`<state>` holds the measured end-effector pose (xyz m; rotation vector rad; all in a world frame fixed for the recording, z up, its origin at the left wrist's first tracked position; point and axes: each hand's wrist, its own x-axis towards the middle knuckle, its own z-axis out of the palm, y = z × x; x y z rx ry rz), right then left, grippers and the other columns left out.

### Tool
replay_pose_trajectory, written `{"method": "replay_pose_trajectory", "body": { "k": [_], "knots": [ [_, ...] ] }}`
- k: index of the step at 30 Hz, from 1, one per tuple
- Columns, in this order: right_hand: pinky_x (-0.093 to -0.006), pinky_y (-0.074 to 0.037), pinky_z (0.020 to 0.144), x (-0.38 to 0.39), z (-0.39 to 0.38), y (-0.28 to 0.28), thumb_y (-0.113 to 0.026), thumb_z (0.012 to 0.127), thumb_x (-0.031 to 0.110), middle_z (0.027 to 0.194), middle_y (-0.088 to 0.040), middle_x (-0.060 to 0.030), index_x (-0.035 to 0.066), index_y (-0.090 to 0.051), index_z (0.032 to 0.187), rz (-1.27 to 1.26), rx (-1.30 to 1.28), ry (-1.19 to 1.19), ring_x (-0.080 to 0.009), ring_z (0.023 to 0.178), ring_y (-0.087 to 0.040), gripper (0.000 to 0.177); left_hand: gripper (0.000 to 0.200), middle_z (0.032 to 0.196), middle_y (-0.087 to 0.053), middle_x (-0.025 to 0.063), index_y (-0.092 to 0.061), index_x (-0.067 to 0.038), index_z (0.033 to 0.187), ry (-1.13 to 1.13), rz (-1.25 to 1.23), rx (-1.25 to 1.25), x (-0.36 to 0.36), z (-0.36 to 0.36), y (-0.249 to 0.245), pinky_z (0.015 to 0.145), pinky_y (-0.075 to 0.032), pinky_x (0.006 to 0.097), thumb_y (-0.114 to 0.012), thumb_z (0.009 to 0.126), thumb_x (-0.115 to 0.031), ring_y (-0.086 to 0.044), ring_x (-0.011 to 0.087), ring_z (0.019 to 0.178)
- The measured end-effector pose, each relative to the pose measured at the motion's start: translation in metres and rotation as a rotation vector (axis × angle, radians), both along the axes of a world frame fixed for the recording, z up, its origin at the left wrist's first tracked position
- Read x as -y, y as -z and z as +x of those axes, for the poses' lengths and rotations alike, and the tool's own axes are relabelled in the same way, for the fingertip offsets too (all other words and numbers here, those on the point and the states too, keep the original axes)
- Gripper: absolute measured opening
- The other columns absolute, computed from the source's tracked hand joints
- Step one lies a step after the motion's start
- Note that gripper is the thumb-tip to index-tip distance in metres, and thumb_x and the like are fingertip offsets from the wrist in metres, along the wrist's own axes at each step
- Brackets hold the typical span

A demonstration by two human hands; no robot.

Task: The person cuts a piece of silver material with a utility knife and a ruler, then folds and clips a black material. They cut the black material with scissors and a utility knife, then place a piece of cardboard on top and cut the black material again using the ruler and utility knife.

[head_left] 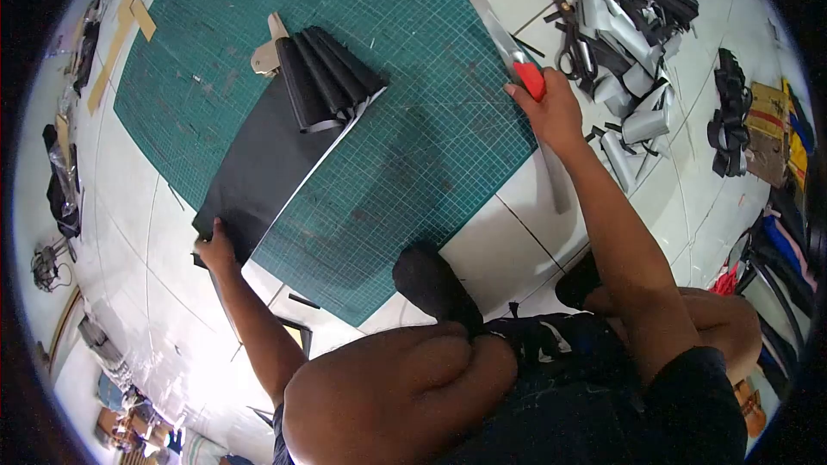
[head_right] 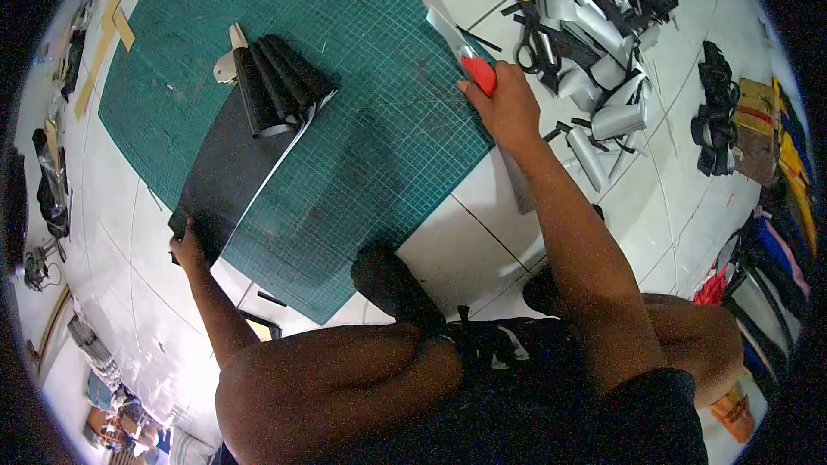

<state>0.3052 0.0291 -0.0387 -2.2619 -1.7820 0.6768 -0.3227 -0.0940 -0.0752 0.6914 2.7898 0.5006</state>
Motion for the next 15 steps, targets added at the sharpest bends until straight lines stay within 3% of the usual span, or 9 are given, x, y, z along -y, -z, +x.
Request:
{"method": "replay_pose_trajectory", "body": {
  "k": [2, 4, 5, 7, 8, 10, 15],
  "knots": [
    [-0.0478, -0.051, 0.084, 0.003, -0.001, -0.007, -0.071, 0.092, 0.042, 0.104, -0.060, -0.0195, 0.001, -0.056, 0.105, 0.047, -0.007, 0.015, -0.0373, 0.097, -0.063, 0.045, 0.074, 0.132, -0.058, 0.0266, -0.056, 0.004, 0.135, 0.077, -0.099, -0.511, -0.024, 0.050, -0.029, 0.103, -0.047, 0.0474, -0.080, 0.086, -0.046, -0.056, 0.0373, 0.124],
    [-0.0496, -0.051, 0.085, 0.005, -0.011, -0.017, -0.068, 0.093, 0.032, 0.108, -0.060, -0.0223, 0.001, -0.054, 0.113, 0.063, -0.042, 0.030, -0.0395, 0.098, -0.064, 0.039, 0.076, 0.141, -0.048, 0.0270, -0.049, 0.001, 0.144, 0.360, 0.232, -0.324, -0.054, 0.081, -0.051, 0.111, -0.040, 0.0512, -0.078, 0.089, -0.042, -0.046, 0.0403, 0.134],
    [-0.0493, -0.050, 0.083, 0.011, -0.018, -0.017, -0.068, 0.093, 0.031, 0.105, -0.059, -0.0224, 0.001, -0.053, 0.112, 0.086, -0.112, 0.010, -0.0408, 0.096, -0.063, 0.039, 0.074, 0.140, -0.050, 0.0258, -0.048, 0.002, 0.145, 0.568, 0.461, -0.237, -0.071, 0.104, -0.053, 0.113, -0.037, 0.0511, -0.077, 0.090, -0.038, -0.046, 0.0404, 0.134],
    [-0.0489, -0.049, 0.080, 0.027, -0.034, -0.014, -0.070, 0.092, 0.030, 0.100, -0.059, -0.0228, 0.001, -0.052, 0.110, 0.137, -0.248, -0.007, -0.0435, 0.092, -0.061, 0.039, 0.070, 0.143, -0.049, 0.0257, -0.049, -0.002, 0.147, 0.881, 0.491, -0.211, -0.106, 0.178, -0.081, 0.116, -0.032, 0.0512, -0.077, 0.089, -0.032, -0.042, 0.0401, 0.139],
    [-0.0500, -0.050, 0.084, 0.039, -0.045, -0.010, -0.068, 0.094, 0.030, 0.103, -0.060, -0.0227, 0.001, -0.052, 0.118, 0.188, -0.293, -0.053, -0.0439, 0.099, -0.062, 0.040, 0.071, 0.145, -0.048, 0.0259, -0.050, -0.005, 0.147, 1.057, 0.521, -0.212, -0.122, 0.205, -0.085, 0.117, -0.031, 0.0516, -0.078, 0.087, -0.030, -0.041, 0.0404, 0.140],
    [-0.0493, -0.053, 0.084, 0.057, -0.064, -0.008, -0.067, 0.096, 0.030, 0.104, -0.061, -0.0223, 0.002, -0.053, 0.123, 0.151, -0.328, -0.110, -0.0426, 0.100, -0.064, 0.042, 0.071, 0.152, -0.045, 0.0226, -0.052, -0.014, 0.148, 1.310, 0.490, -0.117, -0.147, 0.260, -0.097, 0.120, -0.026, 0.0556, -0.076, 0.081, -0.025, -0.037, 0.0418, 0.145],
    [-0.0452, -0.059, 0.074, 0.081, -0.090, -0.015, -0.065, 0.098, 0.032, 0.106, -0.063, -0.0200, 0.004, -0.054, 0.133, 0.071, -0.229, -0.216, -0.0376, 0.090, -0.069, 0.046, 0.070, 0.159, -0.042, 0.0131, -0.060, -0.023, 0.142, 1.648, 0.073, -0.317, -0.182, 0.298, -0.090, 0.123, -0.013, 0.0656, -0.072, 0.074, -0.025, -0.029, 0.0413, 0.151]
  ]
}}
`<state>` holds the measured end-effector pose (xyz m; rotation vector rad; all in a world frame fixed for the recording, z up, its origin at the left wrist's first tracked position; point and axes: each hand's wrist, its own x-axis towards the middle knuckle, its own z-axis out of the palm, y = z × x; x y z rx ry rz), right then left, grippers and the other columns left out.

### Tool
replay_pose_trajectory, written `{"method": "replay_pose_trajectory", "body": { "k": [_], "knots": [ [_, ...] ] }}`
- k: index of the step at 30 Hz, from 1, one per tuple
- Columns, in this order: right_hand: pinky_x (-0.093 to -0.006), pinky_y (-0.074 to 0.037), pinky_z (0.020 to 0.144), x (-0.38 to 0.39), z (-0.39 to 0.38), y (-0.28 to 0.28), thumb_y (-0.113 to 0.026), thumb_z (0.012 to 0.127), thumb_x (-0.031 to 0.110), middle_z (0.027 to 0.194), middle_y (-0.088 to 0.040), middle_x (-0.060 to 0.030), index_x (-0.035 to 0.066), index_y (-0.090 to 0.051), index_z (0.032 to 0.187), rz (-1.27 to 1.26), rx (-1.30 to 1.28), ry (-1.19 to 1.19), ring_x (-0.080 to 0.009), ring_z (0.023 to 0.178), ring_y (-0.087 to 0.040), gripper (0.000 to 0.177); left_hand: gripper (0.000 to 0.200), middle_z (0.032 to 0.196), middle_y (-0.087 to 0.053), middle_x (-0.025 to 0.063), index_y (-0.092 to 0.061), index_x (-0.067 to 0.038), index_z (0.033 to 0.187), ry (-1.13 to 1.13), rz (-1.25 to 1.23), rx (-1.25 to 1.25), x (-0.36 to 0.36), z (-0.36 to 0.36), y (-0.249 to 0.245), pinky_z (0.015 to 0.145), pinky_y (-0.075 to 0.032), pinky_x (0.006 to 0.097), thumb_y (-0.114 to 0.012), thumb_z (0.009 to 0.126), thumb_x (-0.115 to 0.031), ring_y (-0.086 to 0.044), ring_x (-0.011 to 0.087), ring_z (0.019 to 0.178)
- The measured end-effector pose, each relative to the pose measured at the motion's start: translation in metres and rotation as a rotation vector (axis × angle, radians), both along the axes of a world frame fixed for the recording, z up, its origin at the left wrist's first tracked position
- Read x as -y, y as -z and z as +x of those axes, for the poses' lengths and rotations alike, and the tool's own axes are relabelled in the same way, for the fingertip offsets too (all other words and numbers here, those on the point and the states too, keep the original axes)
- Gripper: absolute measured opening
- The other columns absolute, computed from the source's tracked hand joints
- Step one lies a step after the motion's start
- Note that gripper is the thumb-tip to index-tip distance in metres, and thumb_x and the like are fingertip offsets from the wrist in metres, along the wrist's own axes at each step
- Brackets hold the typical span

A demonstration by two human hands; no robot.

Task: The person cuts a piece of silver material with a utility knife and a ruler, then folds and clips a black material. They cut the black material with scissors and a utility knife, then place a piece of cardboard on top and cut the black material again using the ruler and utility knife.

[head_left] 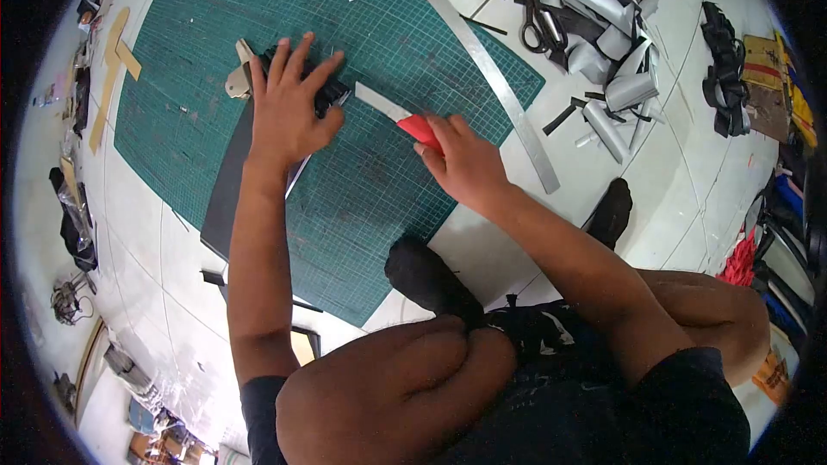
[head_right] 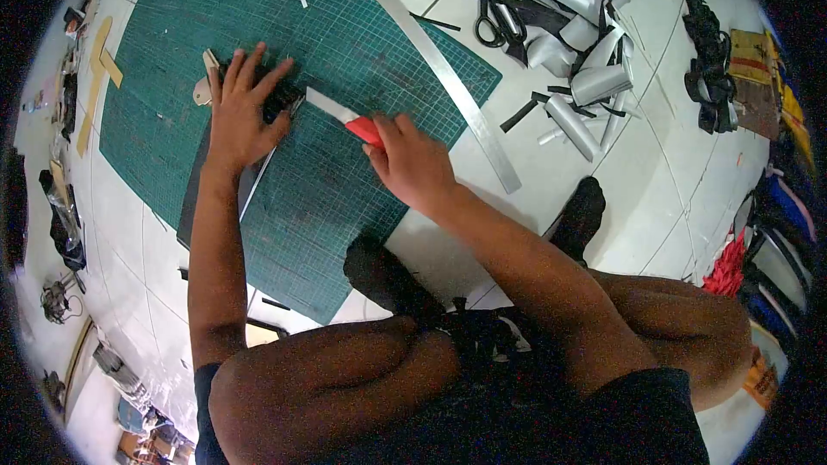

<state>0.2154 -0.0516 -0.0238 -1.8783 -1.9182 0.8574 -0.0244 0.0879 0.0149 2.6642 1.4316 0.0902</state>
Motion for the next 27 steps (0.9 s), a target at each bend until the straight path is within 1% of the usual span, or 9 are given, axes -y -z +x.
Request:
{"method": "replay_pose_trajectory", "body": {
  "k": [1, 4, 7, 10, 13, 16, 22, 25, 27],
  "knots": [
    [-0.0442, -0.060, 0.071, 0.003, -0.002, 0.000, -0.065, 0.098, 0.032, 0.106, -0.063, -0.0192, 0.004, -0.054, 0.135, 0.000, 0.012, -0.019, -0.0367, 0.087, -0.070, 0.048, 0.069, 0.160, -0.042, 0.0113, -0.061, -0.024, 0.142, 0.026, -0.044, -0.085, -0.003, -0.003, 0.004, 0.124, -0.010, 0.0669, -0.071, 0.073, -0.026, -0.027, 0.0407, 0.153],
    [-0.0424, -0.061, 0.068, 0.007, -0.005, 0.008, -0.065, 0.099, 0.034, 0.105, -0.065, -0.0171, 0.003, -0.054, 0.137, 0.073, 0.015, -0.051, -0.0345, 0.084, -0.071, 0.050, 0.056, 0.155, -0.047, 0.0139, -0.069, -0.018, 0.128, 0.036, -0.090, -0.048, -0.003, -0.011, 0.017, 0.119, -0.014, 0.0731, -0.071, 0.072, -0.026, -0.032, 0.0417, 0.150],
    [-0.0415, -0.061, 0.067, 0.009, -0.007, 0.013, -0.064, 0.099, 0.034, 0.104, -0.065, -0.0159, 0.003, -0.054, 0.137, 0.084, 0.029, -0.064, -0.0326, 0.083, -0.072, 0.050, 0.051, 0.154, -0.047, 0.0159, -0.070, -0.015, 0.123, -0.030, -0.098, 0.105, 0.001, -0.023, 0.022, 0.119, -0.016, 0.0724, -0.074, 0.073, -0.027, -0.031, 0.0438, 0.150],
    [-0.0412, -0.061, 0.067, 0.008, -0.009, 0.011, -0.065, 0.099, 0.034, 0.104, -0.065, -0.0157, 0.003, -0.054, 0.138, 0.031, 0.043, -0.074, -0.0316, 0.083, -0.071, 0.050, 0.046, 0.155, -0.045, 0.0186, -0.070, -0.013, 0.121, -0.081, -0.063, 0.309, 0.011, -0.035, 0.029, 0.119, -0.016, 0.0709, -0.076, 0.078, -0.027, -0.029, 0.0459, 0.151],
    [-0.0418, -0.060, 0.068, 0.006, -0.013, 0.008, -0.065, 0.099, 0.033, 0.105, -0.065, -0.0156, 0.003, -0.054, 0.138, 0.024, 0.054, -0.091, -0.0314, 0.084, -0.071, 0.050, 0.044, 0.159, -0.041, 0.0207, -0.066, -0.010, 0.126, -0.168, -0.047, 0.457, 0.026, -0.040, 0.039, 0.123, -0.016, 0.0623, -0.074, 0.085, -0.025, -0.026, 0.0451, 0.152],
    [-0.0431, -0.060, 0.069, 0.004, -0.014, 0.010, -0.064, 0.099, 0.033, 0.105, -0.064, -0.0153, 0.003, -0.053, 0.138, 0.047, 0.036, -0.113, -0.0317, 0.084, -0.071, 0.050, 0.043, 0.160, -0.038, 0.0208, -0.066, -0.010, 0.127, -0.219, 0.016, 0.522, 0.037, -0.042, 0.052, 0.123, -0.015, 0.0631, -0.074, 0.087, -0.023, -0.026, 0.0454, 0.152],
    [-0.0435, -0.060, 0.068, 0.001, -0.024, 0.007, -0.064, 0.099, 0.031, 0.104, -0.063, -0.0152, 0.002, -0.053, 0.138, 0.049, 0.026, -0.089, -0.0328, 0.083, -0.070, 0.050, 0.048, 0.161, -0.036, 0.0226, -0.063, -0.010, 0.129, -0.270, 0.128, 0.488, 0.044, -0.038, 0.076, 0.122, -0.014, 0.0644, -0.080, 0.085, -0.023, -0.026, 0.0468, 0.152],
    [-0.0434, -0.059, 0.069, -0.005, -0.030, 0.005, -0.063, 0.099, 0.029, 0.106, -0.062, -0.0156, 0.002, -0.052, 0.140, 0.025, 0.034, -0.082, -0.0336, 0.084, -0.070, 0.050, 0.052, 0.160, -0.036, 0.0227, -0.063, -0.010, 0.128, -0.282, 0.129, 0.533, 0.044, -0.038, 0.082, 0.121, -0.015, 0.0651, -0.083, 0.084, -0.027, -0.027, 0.0471, 0.151],
    [-0.0440, -0.059, 0.071, -0.010, -0.033, 0.006, -0.062, 0.099, 0.028, 0.109, -0.061, -0.0160, 0.002, -0.051, 0.141, 0.005, 0.038, -0.079, -0.0342, 0.086, -0.069, 0.051, 0.053, 0.158, -0.039, 0.0233, -0.063, -0.011, 0.125, -0.273, 0.158, 0.515, 0.043, -0.037, 0.083, 0.119, -0.018, 0.0682, -0.084, 0.081, -0.031, -0.030, 0.0495, 0.149]
  ]
}}
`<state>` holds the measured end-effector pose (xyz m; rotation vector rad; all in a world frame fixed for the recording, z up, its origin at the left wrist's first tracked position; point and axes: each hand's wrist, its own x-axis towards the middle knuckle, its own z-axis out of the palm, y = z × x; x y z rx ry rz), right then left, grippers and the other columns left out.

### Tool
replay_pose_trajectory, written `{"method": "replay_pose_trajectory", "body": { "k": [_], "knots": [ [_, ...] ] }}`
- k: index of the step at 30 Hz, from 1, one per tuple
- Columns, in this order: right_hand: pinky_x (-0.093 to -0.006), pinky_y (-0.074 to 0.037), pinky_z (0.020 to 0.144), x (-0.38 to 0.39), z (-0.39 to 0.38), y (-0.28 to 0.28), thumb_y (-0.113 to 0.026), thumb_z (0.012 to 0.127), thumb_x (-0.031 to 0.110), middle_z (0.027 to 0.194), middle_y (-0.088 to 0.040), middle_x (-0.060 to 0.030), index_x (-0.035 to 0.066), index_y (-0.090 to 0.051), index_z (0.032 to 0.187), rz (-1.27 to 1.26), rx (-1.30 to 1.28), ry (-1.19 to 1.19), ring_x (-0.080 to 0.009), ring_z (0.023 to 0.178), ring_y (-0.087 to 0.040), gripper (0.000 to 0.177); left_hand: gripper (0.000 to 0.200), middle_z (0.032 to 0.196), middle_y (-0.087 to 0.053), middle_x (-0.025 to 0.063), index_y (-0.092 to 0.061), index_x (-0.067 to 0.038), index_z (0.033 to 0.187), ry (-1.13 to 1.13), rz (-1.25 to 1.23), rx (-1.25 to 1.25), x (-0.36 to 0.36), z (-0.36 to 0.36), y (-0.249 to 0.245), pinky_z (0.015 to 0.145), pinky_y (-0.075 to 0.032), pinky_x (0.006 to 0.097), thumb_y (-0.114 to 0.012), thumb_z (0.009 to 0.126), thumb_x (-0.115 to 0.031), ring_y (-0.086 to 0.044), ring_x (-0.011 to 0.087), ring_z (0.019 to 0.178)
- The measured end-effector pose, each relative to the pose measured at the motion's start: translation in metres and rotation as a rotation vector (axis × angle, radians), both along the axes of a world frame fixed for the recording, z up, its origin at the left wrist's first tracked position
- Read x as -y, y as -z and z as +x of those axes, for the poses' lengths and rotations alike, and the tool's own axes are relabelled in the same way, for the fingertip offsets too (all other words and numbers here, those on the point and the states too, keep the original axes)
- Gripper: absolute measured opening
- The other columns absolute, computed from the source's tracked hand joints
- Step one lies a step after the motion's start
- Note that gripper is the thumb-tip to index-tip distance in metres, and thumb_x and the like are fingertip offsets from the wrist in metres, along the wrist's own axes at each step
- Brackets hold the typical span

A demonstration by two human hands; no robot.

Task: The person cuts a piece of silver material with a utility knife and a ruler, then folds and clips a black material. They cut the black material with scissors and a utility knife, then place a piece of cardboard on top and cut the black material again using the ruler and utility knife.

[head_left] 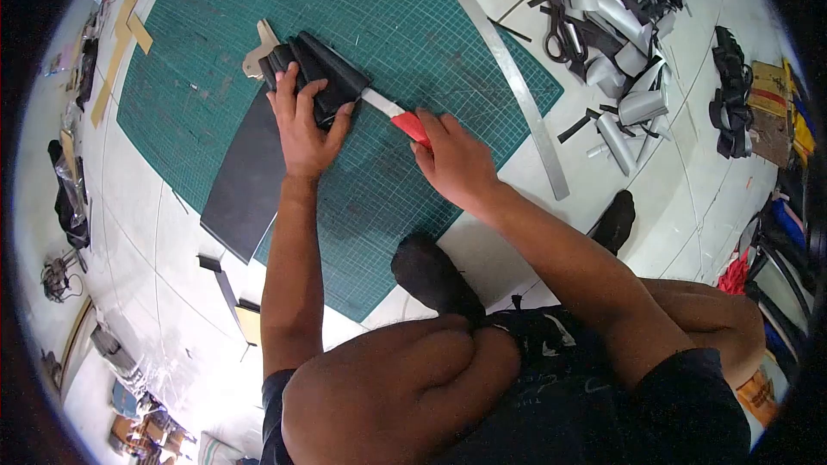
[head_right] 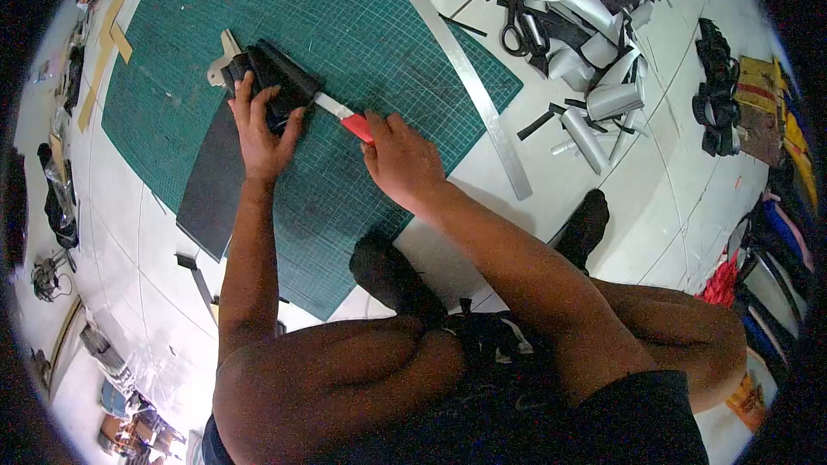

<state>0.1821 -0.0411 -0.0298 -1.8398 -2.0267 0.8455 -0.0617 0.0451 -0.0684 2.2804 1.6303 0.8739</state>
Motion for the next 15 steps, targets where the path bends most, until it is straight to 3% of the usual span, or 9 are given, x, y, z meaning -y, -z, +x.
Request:
{"method": "replay_pose_trajectory", "body": {
  "k": [8, 15],
  "knots": [
    [-0.0477, -0.057, 0.080, -0.023, -0.019, -0.005, -0.060, 0.100, 0.026, 0.115, -0.059, -0.0169, 0.003, -0.049, 0.144, -0.029, 0.005, 0.009, -0.0360, 0.097, -0.067, 0.050, 0.057, 0.156, -0.040, 0.0221, -0.062, -0.012, 0.124, 0.002, 0.014, -0.119, -0.001, 0.004, 0.003, 0.117, -0.023, 0.0701, -0.085, 0.078, -0.036, -0.032, 0.0490, 0.148],
    [-0.0463, -0.058, 0.078, -0.036, -0.012, -0.001, -0.059, 0.101, 0.026, 0.110, -0.058, -0.0160, 0.003, -0.052, 0.143, 0.008, 0.017, -0.021, -0.0334, 0.092, -0.066, 0.048, 0.052, 0.156, -0.040, 0.0206, -0.062, -0.012, 0.121, -0.005, -0.016, -0.153, -0.001, 0.006, 0.004, 0.118, -0.023, 0.0687, -0.082, 0.080, -0.036, -0.032, 0.0458, 0.148]
  ]
}}
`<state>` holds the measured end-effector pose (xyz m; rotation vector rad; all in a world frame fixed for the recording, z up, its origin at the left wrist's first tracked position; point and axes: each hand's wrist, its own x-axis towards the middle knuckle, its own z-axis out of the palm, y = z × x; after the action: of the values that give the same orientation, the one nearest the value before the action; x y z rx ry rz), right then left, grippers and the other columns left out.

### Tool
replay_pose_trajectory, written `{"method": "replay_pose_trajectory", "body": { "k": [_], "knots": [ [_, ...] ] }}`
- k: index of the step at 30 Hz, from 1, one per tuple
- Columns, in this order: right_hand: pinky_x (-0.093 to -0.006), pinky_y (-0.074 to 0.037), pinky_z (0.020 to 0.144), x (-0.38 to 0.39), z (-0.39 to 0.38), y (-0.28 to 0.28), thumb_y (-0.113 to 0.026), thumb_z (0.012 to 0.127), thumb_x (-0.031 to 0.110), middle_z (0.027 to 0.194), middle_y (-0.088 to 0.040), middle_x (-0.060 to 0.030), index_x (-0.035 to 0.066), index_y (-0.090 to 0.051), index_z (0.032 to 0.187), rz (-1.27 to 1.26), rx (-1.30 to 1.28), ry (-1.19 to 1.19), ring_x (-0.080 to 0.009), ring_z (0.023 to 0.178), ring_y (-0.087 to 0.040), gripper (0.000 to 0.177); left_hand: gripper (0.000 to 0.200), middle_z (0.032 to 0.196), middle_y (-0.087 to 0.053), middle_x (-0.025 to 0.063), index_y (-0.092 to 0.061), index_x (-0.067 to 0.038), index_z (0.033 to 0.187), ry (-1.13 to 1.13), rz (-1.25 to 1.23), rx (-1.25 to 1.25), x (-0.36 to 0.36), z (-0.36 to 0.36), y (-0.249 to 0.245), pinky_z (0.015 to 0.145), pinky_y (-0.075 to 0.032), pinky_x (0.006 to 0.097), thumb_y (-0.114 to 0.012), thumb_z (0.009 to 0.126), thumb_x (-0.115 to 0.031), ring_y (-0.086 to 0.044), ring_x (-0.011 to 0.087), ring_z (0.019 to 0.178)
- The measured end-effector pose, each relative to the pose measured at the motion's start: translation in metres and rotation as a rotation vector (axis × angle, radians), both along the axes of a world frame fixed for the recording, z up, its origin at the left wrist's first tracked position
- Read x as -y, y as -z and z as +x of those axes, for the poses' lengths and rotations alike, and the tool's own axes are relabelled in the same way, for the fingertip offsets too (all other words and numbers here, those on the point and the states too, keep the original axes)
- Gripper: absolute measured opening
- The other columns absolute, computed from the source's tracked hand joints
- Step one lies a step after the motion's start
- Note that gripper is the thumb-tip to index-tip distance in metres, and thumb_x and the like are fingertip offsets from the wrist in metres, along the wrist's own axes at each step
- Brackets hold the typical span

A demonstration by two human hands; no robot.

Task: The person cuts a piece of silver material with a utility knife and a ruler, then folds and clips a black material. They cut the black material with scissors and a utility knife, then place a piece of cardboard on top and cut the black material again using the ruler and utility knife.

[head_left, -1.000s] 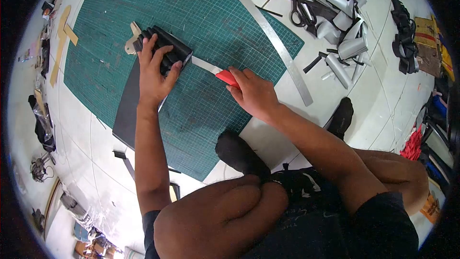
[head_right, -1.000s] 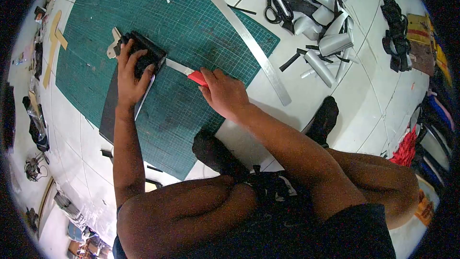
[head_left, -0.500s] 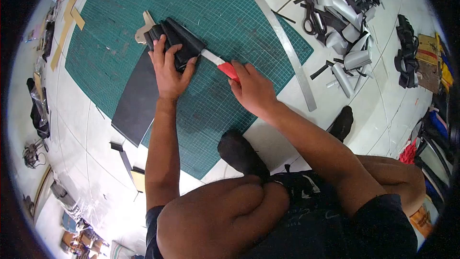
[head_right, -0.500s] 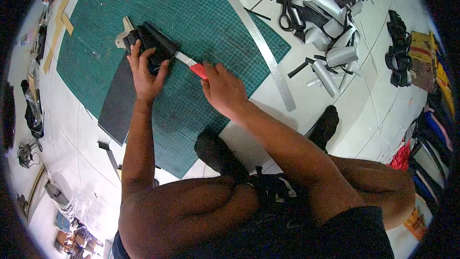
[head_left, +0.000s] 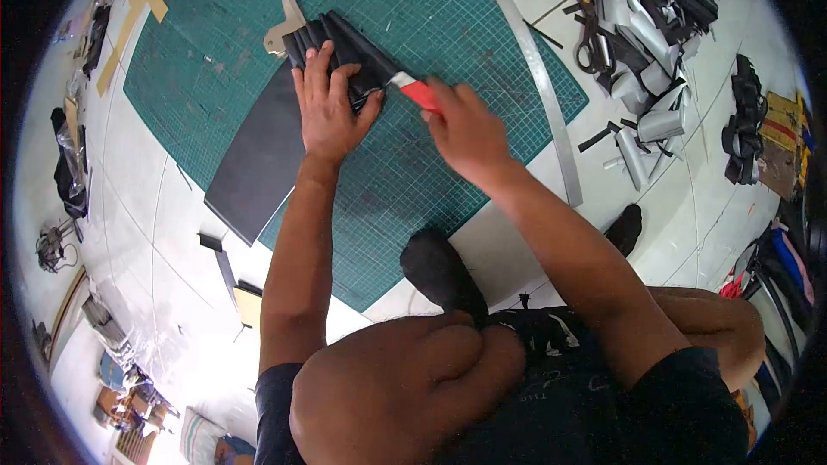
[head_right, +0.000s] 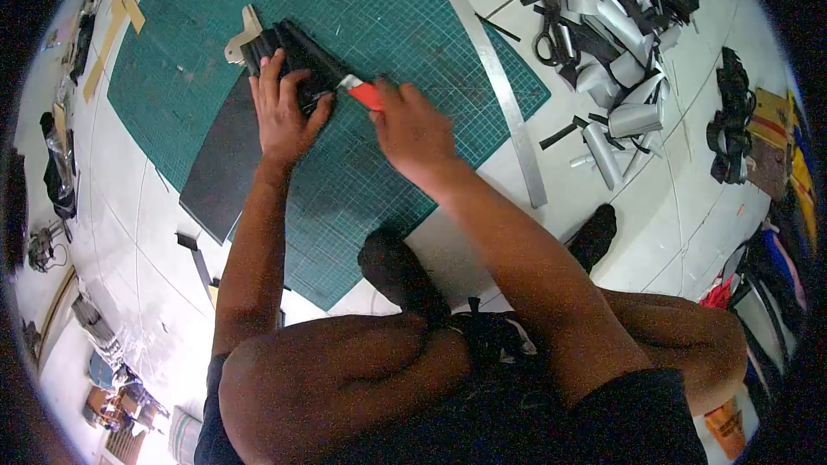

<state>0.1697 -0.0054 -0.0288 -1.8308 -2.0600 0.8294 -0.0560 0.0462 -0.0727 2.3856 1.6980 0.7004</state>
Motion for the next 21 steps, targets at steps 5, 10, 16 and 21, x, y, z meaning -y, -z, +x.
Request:
{"method": "replay_pose_trajectory", "body": {
  "k": [5, 10, 16, 21],
  "knots": [
    [-0.0442, -0.058, 0.076, -0.004, 0.013, 0.000, -0.059, 0.101, 0.028, 0.108, -0.058, -0.0143, 0.003, -0.054, 0.141, 0.001, 0.030, -0.039, -0.0306, 0.090, -0.066, 0.047, 0.050, 0.155, -0.040, 0.0187, -0.063, -0.011, 0.119, -0.015, -0.019, -0.036, 0.000, 0.000, 0.000, 0.120, -0.022, 0.0657, -0.079, 0.081, -0.037, -0.032, 0.0436, 0.149],
    [-0.0410, -0.058, 0.074, -0.014, 0.023, 0.000, -0.061, 0.101, 0.028, 0.103, -0.059, -0.0122, 0.004, -0.056, 0.140, 0.038, 0.043, -0.082, -0.0276, 0.088, -0.066, 0.046, 0.048, 0.157, -0.038, 0.0198, -0.063, -0.010, 0.120, -0.010, -0.054, -0.053, 0.001, 0.002, -0.003, 0.121, -0.021, 0.0646, -0.079, 0.083, -0.036, -0.029, 0.0445, 0.150],
    [-0.0406, -0.057, 0.072, -0.024, 0.024, -0.001, -0.063, 0.100, 0.028, 0.102, -0.060, -0.0113, 0.004, -0.058, 0.139, 0.062, 0.048, -0.105, -0.0266, 0.086, -0.065, 0.046, 0.046, 0.158, -0.037, 0.0199, -0.063, -0.009, 0.121, -0.010, -0.094, -0.052, -0.001, 0.003, -0.006, 0.122, -0.019, 0.0643, -0.077, 0.085, -0.035, -0.027, 0.0446, 0.151],
    [-0.0409, -0.057, 0.071, -0.025, 0.030, 0.001, -0.064, 0.100, 0.028, 0.102, -0.060, -0.0113, 0.005, -0.059, 0.139, 0.090, 0.051, -0.108, -0.0271, 0.085, -0.065, 0.046, 0.046, 0.157, -0.037, 0.0189, -0.063, -0.011, 0.120, -0.032, -0.096, -0.079, 0.000, 0.001, -0.005, 0.122, -0.019, 0.0637, -0.076, 0.084, -0.036, -0.026, 0.0428, 0.152]
  ]
}}
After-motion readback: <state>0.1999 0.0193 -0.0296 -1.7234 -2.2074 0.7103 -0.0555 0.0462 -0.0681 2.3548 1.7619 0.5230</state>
